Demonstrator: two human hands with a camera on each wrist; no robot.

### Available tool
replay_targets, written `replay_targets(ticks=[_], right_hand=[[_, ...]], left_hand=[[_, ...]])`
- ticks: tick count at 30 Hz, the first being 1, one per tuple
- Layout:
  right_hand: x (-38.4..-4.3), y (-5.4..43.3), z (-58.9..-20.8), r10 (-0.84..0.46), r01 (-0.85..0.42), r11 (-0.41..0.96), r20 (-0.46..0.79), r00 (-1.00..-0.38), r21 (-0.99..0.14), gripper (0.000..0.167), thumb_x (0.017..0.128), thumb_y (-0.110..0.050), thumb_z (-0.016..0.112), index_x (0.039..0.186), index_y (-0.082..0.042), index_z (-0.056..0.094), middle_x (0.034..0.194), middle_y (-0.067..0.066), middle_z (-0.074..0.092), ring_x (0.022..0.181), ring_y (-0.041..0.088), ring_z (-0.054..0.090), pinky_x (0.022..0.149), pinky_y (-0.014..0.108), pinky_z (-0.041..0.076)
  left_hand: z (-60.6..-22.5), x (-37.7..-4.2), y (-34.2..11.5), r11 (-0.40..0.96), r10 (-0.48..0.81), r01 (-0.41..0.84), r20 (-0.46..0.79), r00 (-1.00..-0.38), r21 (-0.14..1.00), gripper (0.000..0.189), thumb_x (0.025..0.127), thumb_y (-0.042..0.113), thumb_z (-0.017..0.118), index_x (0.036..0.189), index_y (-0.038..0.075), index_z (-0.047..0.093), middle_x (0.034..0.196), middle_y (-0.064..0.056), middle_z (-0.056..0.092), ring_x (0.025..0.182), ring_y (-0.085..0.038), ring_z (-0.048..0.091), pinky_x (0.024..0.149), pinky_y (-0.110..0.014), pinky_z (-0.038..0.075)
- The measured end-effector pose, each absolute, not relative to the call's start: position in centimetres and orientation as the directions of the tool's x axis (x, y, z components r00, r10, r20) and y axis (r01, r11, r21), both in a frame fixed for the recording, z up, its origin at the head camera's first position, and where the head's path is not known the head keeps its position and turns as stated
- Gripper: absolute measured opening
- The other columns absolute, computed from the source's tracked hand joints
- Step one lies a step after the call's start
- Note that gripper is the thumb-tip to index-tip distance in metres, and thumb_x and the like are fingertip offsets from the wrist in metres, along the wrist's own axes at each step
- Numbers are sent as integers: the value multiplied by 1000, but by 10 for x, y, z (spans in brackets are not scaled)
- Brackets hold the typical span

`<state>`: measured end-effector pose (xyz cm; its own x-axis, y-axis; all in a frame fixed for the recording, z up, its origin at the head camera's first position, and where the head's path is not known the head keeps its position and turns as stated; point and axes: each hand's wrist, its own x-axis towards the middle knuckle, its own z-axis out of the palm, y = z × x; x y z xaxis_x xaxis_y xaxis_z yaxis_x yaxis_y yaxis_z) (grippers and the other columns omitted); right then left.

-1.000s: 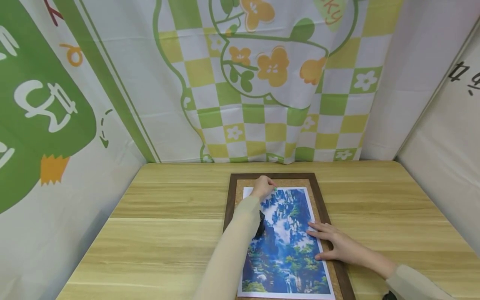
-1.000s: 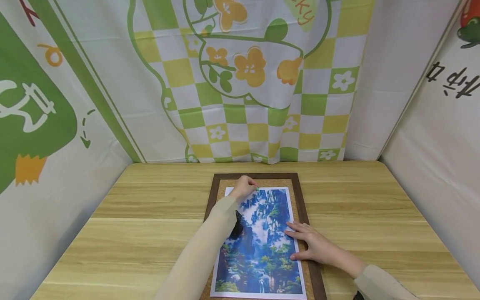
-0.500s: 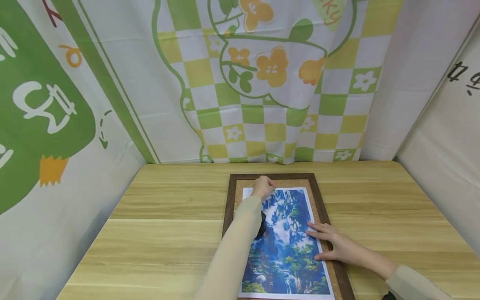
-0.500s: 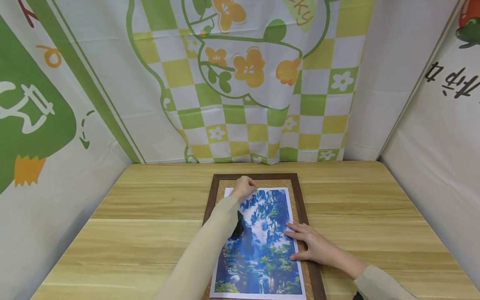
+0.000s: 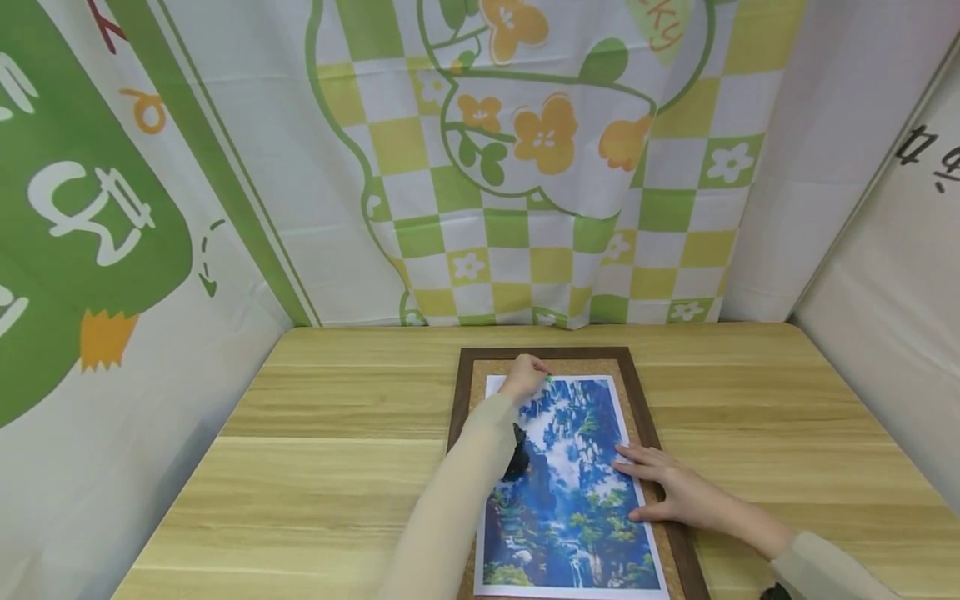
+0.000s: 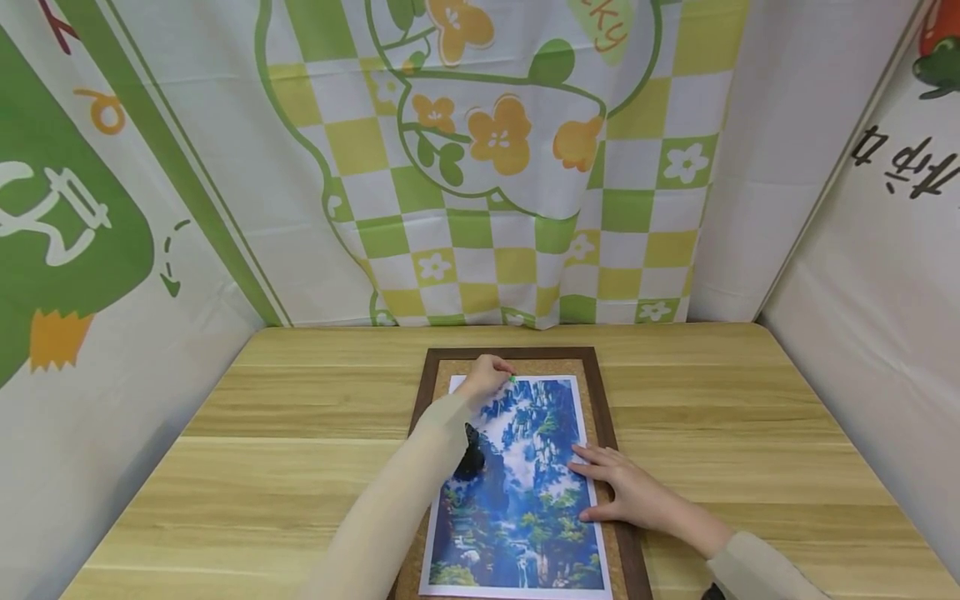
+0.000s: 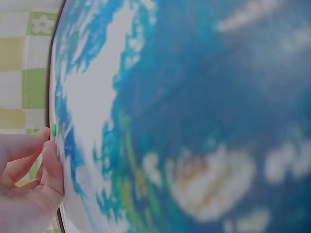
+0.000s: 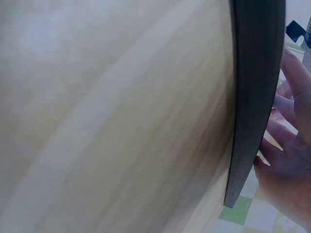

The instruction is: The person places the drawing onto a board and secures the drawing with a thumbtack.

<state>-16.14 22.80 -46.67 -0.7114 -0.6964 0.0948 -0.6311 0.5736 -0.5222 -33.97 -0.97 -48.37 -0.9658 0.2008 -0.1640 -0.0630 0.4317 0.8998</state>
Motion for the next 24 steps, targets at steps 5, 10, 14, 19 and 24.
replay_targets(ticks=[5, 10, 14, 19, 24], right_hand=[[-163, 227, -461, -695, -630, 597, 72, -715, -497, 64, 78, -44, 61, 123, -1, 51, 132, 23, 37, 117, 45, 33, 85, 57, 36], [-167, 228, -457, -687, -612, 615, 43, -725, -498, 59, 78, -41, 62, 119, 0, 54, 131, 23, 40, 116, 42, 37, 84, 50, 40], [-171, 229, -453, -675, -596, 620, 40, -736, -511, 53, 79, -36, 63, 116, 1, 56, 127, 23, 44, 112, 40, 43, 82, 47, 43], [-174, 229, -446, -629, -554, 647, 45, -776, -523, 48, 81, -32, 61, 117, 0, 55, 121, 22, 49, 108, 39, 48, 81, 45, 45], [-174, 229, -437, -567, -548, 681, 124, -815, -485, 47, 83, -28, 61, 119, 2, 53, 116, 19, 55, 105, 35, 51, 81, 43, 45]], left_hand=[[-429, -294, -16, 336, 226, -122, -206, -952, 934, 25, 90, -4, 38, 105, -11, 57, 64, -9, 48, 48, -14, 38, 49, -28, 39], [-434, -295, -24, 447, 307, -30, -184, -934, 894, 24, 91, 5, 45, 107, -6, 58, 112, -17, 55, 97, -29, 54, 81, -38, 46], [-454, -310, -32, 526, 408, 151, -93, -908, 837, 22, 89, 20, 53, 101, 5, 64, 106, -7, 59, 93, -20, 57, 75, -31, 48], [-446, -298, -41, 611, 461, 278, -47, -886, 741, 22, 88, 22, 54, 98, 6, 65, 101, -8, 61, 88, -20, 58, 71, -32, 48], [-421, -262, -55, 705, 448, 337, -23, -894, 624, 23, 90, 15, 49, 104, 1, 60, 109, -17, 57, 98, -28, 55, 78, -38, 46]])
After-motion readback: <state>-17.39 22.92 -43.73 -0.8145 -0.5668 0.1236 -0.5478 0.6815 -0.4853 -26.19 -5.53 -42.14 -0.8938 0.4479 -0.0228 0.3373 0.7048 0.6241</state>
